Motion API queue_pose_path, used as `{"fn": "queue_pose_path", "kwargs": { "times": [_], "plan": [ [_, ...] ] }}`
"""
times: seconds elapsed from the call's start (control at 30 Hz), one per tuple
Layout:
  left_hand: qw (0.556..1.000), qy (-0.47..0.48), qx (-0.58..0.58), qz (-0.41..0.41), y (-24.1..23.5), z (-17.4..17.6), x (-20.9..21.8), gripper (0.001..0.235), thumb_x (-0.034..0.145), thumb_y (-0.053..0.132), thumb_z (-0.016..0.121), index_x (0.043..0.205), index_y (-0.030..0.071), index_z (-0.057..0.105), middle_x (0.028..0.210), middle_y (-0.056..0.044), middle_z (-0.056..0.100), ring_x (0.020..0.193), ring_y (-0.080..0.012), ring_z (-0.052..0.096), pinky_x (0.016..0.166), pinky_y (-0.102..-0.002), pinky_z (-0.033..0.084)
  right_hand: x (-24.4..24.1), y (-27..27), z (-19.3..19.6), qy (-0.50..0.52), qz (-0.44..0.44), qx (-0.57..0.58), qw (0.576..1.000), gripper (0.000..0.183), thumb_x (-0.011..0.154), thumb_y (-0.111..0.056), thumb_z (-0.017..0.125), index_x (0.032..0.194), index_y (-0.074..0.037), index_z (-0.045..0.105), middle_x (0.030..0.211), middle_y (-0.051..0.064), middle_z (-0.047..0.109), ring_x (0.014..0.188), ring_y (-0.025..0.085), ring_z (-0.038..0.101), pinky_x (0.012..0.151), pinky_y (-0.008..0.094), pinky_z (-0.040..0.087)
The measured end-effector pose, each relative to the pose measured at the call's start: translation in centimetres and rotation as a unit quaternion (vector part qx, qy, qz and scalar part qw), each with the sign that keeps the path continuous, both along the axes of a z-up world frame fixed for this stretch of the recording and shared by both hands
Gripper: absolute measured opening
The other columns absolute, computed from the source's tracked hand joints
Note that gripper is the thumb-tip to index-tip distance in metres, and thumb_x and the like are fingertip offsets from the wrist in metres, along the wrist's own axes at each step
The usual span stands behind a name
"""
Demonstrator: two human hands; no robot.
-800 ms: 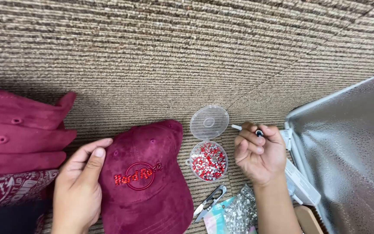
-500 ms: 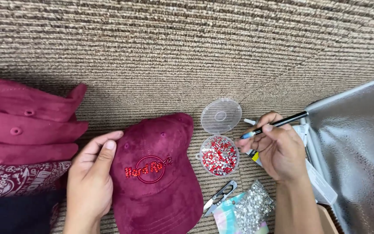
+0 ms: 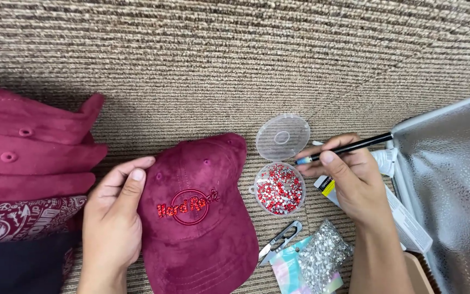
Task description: The person is decorating a maroon baseball cap with red and silver rhinestones. They use a fine-tipped tool to pick up individual rhinestones from a container and place them onto the 'Hard Rock' logo on the cap, which has been pre-coated with adhesive.
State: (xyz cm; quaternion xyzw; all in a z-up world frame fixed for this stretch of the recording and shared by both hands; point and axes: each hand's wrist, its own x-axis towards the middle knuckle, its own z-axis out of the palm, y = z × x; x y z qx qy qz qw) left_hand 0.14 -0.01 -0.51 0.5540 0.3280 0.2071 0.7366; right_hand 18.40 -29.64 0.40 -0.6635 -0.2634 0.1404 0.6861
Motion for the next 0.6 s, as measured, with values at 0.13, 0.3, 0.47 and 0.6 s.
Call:
{"fn": "queue_pose_path", "kwargs": {
  "times": [0.13, 0.3, 0.47, 0.6],
  "plan": [
    [1.000, -0.004, 0.004, -0.006, -0.1, 0.3, 0.0, 0.026, 0.103, 0.005, 0.051, 0.121, -0.005, 0.066, 0.118, -0.015, 0.072, 0.100, -0.0172, 0.064, 0.092, -0.026, 0.051, -0.5, 0.7, -1.8, -0.036, -0.059, -0.017, 0.997, 0.015, 0.096, 0.006, 0.059, 0.110, 0.001, 0.057, 0.106, 0.018, 0.071, 0.094, 0.020, 0.069, 0.085, 0.028, 0.059],
    [1.000, -0.004, 0.009, -0.005, -0.1, 0.3, 0.0, 0.026, 0.103, 0.005, 0.051, 0.122, -0.005, 0.066, 0.118, -0.015, 0.072, 0.100, -0.0165, 0.063, 0.093, -0.026, 0.050, -1.4, 2.0, -1.9, -0.070, -0.113, -0.123, 0.983, 0.010, 0.091, 0.001, 0.070, 0.101, 0.000, 0.068, 0.078, 0.003, 0.064, 0.061, 0.006, 0.048, 0.056, 0.019, 0.037],
    [1.000, -0.008, 0.000, -0.004, -0.1, 0.1, 0.1, 0.026, 0.103, 0.004, 0.051, 0.122, -0.006, 0.066, 0.119, -0.016, 0.071, 0.101, -0.0166, 0.063, 0.094, -0.026, 0.050, -1.1, 2.1, -2.4, -0.079, -0.118, -0.138, 0.980, 0.012, 0.089, 0.001, 0.073, 0.100, -0.002, 0.069, 0.073, 0.002, 0.064, 0.056, 0.004, 0.046, 0.051, 0.018, 0.033],
    [1.000, -0.002, 0.009, -0.006, -0.1, 0.3, 0.1, 0.026, 0.103, 0.004, 0.051, 0.122, -0.005, 0.066, 0.120, -0.015, 0.071, 0.102, -0.0160, 0.063, 0.095, -0.025, 0.050, -1.2, 2.2, -2.4, -0.079, -0.120, -0.142, 0.979, 0.012, 0.089, 0.002, 0.074, 0.099, -0.002, 0.069, 0.071, 0.001, 0.064, 0.054, 0.004, 0.045, 0.049, 0.018, 0.032]
  ]
}}
